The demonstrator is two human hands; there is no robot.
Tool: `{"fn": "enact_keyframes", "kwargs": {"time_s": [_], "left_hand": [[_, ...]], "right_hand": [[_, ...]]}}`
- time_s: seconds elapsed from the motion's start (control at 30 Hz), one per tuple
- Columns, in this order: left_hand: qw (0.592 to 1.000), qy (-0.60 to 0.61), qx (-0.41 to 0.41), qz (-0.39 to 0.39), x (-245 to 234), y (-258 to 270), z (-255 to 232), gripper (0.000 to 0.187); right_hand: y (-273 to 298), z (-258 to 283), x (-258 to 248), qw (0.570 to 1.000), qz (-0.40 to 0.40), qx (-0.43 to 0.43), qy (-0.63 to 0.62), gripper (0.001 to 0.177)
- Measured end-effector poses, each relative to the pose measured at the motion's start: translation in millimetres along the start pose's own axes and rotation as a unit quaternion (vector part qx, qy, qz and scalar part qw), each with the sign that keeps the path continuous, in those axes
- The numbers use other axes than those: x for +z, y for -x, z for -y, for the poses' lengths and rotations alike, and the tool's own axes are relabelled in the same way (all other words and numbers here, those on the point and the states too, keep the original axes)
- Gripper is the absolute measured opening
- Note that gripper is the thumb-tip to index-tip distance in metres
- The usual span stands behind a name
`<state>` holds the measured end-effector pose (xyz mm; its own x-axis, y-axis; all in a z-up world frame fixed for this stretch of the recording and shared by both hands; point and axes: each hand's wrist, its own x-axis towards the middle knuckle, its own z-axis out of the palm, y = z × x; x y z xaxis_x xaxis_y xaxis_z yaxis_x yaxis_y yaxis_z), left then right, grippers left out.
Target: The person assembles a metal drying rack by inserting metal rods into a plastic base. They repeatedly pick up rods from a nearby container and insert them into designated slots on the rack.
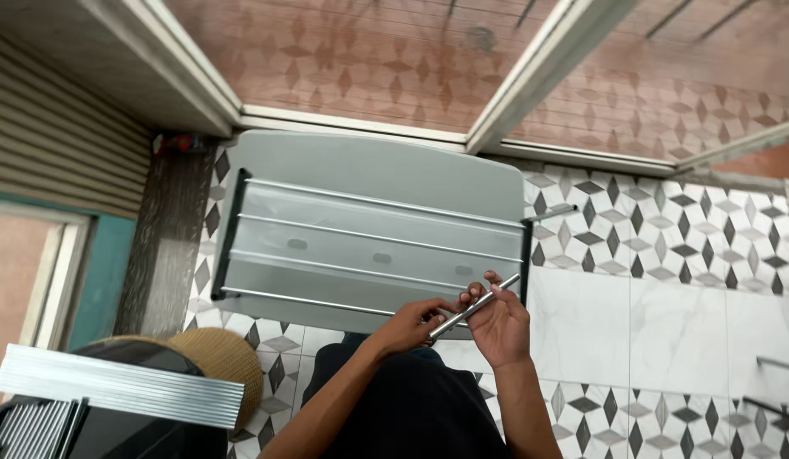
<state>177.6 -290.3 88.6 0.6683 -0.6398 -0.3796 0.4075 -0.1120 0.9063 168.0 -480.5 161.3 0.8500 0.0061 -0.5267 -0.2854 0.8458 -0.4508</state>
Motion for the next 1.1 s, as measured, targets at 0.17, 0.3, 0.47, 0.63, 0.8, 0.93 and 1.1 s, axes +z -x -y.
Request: {"fn": "enact_keyframes", "kwargs": {"time_s": [0.17, 0.3, 0.47, 0.63, 0.8, 0.93, 1.1], "left_hand": [[0.961, 0.214, 0.042, -0.167, -43.6, 85.0, 19.1, 0.029], [0.903, 0.309, 0.094, -0.283, -52.1, 165.3, 36.6, 0.034], [0.823, 0.363, 0.117, -0.42, -25.6, 239.5, 51.0, 0.043], [0.741, 0.359, 0.164, -0.543, 31.1, 264.0, 75.1, 0.043], [0.61, 0.375, 0.154, -0.681, 95.3, 284.8, 103.5, 0.033], [0.503, 0.392, 0.132, -0.759, 132.0, 307.5, 128.1, 0.027], [0.41, 0.406, 0.149, -0.803, 141.3, 329.0, 151.9, 0.023]], "right_hand": [[-28.4, -83.0, 33.6, 0.98, 0.074, 0.137, 0.121, 0.02], [-36.5, -142.5, 64.5, 0.952, 0.113, 0.202, 0.202, 0.021], [-25.3, -205.8, 92.3, 0.888, 0.208, 0.31, 0.269, 0.024], [0.2, -246.9, 81.9, 0.815, 0.266, 0.405, 0.316, 0.025], [34.0, -275.1, 66.5, 0.7, 0.327, 0.466, 0.43, 0.027], [63.4, -298.2, 57.2, 0.637, 0.333, 0.496, 0.486, 0.035], [98.3, -336.5, 46.4, 0.629, 0.296, 0.5, 0.517, 0.041]]}}
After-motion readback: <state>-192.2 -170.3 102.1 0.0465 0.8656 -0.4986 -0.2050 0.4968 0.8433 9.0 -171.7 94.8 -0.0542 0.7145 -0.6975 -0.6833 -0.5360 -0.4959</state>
